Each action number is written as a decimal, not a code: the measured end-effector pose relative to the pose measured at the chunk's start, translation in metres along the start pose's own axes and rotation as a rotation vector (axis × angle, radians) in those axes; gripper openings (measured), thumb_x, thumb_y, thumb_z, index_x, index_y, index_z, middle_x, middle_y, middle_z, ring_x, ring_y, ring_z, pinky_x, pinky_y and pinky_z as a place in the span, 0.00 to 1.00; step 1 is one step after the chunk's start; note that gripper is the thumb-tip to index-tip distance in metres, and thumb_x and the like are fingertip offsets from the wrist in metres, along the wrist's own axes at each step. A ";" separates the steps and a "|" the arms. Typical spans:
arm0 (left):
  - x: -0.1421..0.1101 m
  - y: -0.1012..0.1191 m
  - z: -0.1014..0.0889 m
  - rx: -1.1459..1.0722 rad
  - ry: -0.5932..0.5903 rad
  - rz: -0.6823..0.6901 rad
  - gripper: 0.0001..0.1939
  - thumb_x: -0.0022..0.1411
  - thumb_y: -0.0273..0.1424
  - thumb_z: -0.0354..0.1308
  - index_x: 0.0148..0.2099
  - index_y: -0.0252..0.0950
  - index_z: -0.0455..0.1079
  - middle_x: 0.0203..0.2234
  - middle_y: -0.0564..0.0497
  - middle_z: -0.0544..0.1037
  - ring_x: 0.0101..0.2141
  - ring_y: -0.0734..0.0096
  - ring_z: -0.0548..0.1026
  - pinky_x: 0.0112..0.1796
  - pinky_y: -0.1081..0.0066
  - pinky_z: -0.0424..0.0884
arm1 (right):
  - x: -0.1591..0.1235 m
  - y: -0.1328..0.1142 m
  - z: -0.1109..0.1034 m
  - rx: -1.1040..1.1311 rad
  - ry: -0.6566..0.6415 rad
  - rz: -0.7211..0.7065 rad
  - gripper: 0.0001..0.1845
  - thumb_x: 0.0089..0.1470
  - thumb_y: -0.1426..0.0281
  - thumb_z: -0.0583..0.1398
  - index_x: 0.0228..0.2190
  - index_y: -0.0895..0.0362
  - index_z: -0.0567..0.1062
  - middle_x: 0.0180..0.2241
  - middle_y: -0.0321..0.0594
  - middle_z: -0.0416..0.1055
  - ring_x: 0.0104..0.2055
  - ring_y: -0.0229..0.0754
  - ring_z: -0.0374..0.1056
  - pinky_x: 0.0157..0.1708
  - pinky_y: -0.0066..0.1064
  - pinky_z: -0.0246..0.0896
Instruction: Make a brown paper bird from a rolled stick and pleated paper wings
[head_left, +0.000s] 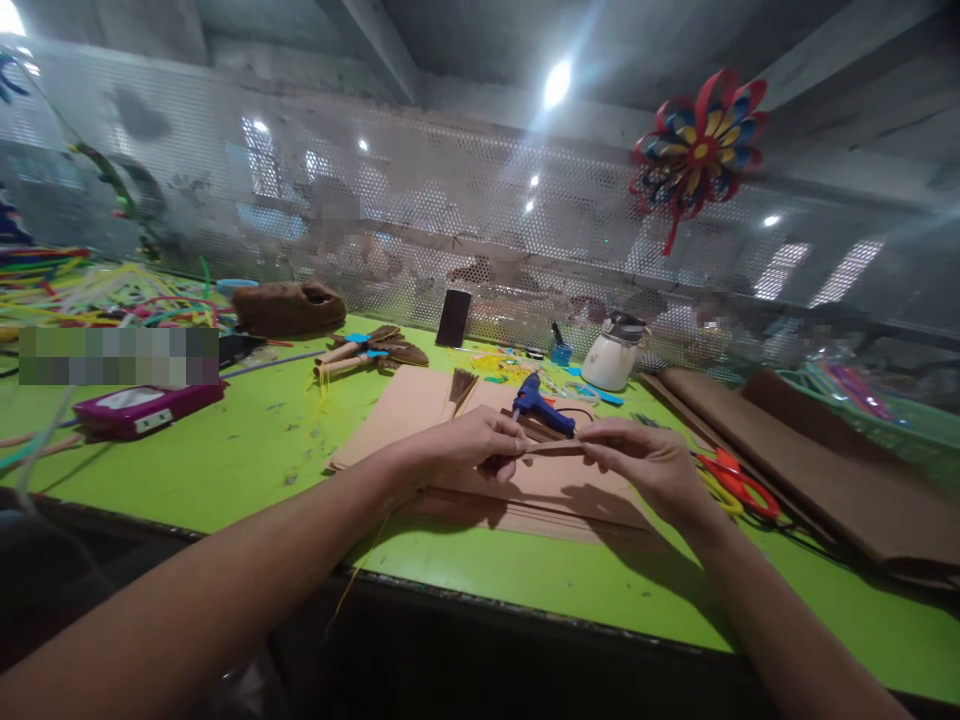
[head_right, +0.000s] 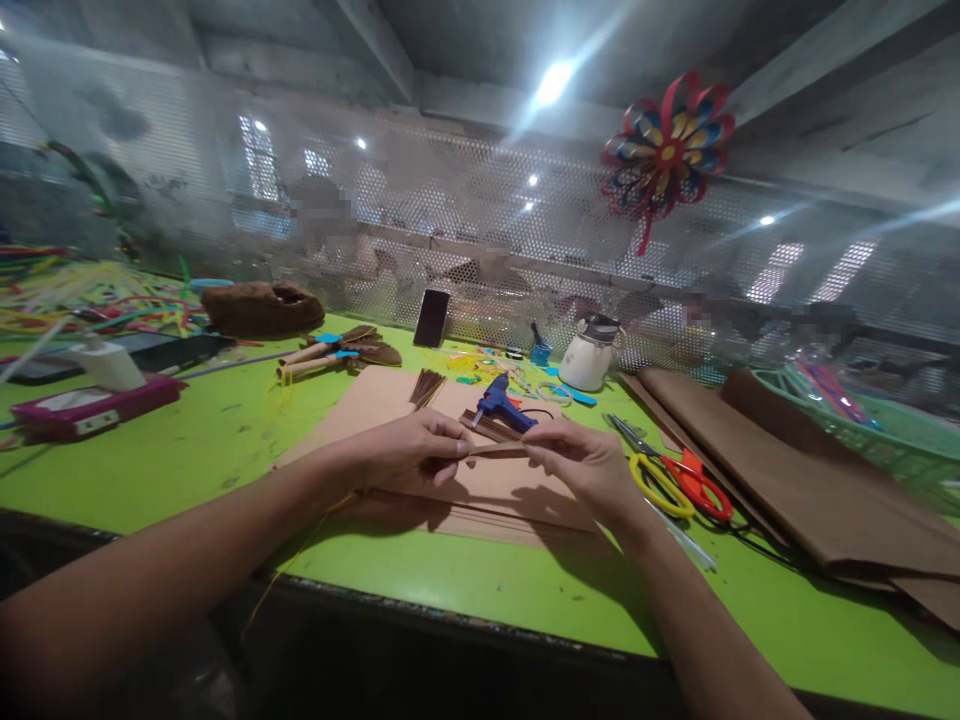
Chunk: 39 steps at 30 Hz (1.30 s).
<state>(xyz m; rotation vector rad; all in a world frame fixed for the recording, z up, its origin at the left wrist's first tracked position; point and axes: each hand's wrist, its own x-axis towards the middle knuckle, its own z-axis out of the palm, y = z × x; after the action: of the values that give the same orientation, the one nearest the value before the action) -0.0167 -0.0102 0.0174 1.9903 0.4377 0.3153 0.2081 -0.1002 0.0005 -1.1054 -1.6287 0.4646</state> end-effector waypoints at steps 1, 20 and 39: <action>0.000 0.000 0.001 0.011 0.006 -0.005 0.11 0.59 0.35 0.49 0.28 0.34 0.65 0.15 0.56 0.65 0.18 0.78 0.61 0.23 0.74 0.59 | 0.000 -0.001 0.000 -0.025 -0.002 -0.019 0.07 0.46 0.70 0.64 0.32 0.55 0.78 0.31 0.41 0.74 0.30 0.40 0.69 0.25 0.29 0.65; 0.000 0.006 0.005 0.256 0.063 0.039 0.15 0.62 0.36 0.45 0.28 0.33 0.65 0.18 0.54 0.66 0.21 0.77 0.63 0.26 0.74 0.58 | -0.001 0.004 0.000 0.098 -0.029 0.147 0.08 0.48 0.65 0.63 0.29 0.58 0.77 0.24 0.39 0.71 0.27 0.38 0.65 0.30 0.31 0.60; -0.006 0.000 0.023 -0.562 -0.148 -0.061 0.11 0.64 0.35 0.48 0.39 0.32 0.67 0.20 0.53 0.71 0.22 0.78 0.65 0.34 0.70 0.63 | -0.004 -0.005 0.009 0.427 -0.238 0.267 0.20 0.47 0.66 0.65 0.43 0.57 0.73 0.31 0.42 0.74 0.32 0.40 0.69 0.37 0.37 0.65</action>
<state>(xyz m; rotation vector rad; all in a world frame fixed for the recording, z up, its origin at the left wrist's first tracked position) -0.0129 -0.0314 0.0073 1.4365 0.2752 0.2197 0.1977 -0.1044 -0.0013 -0.9674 -1.4894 1.0998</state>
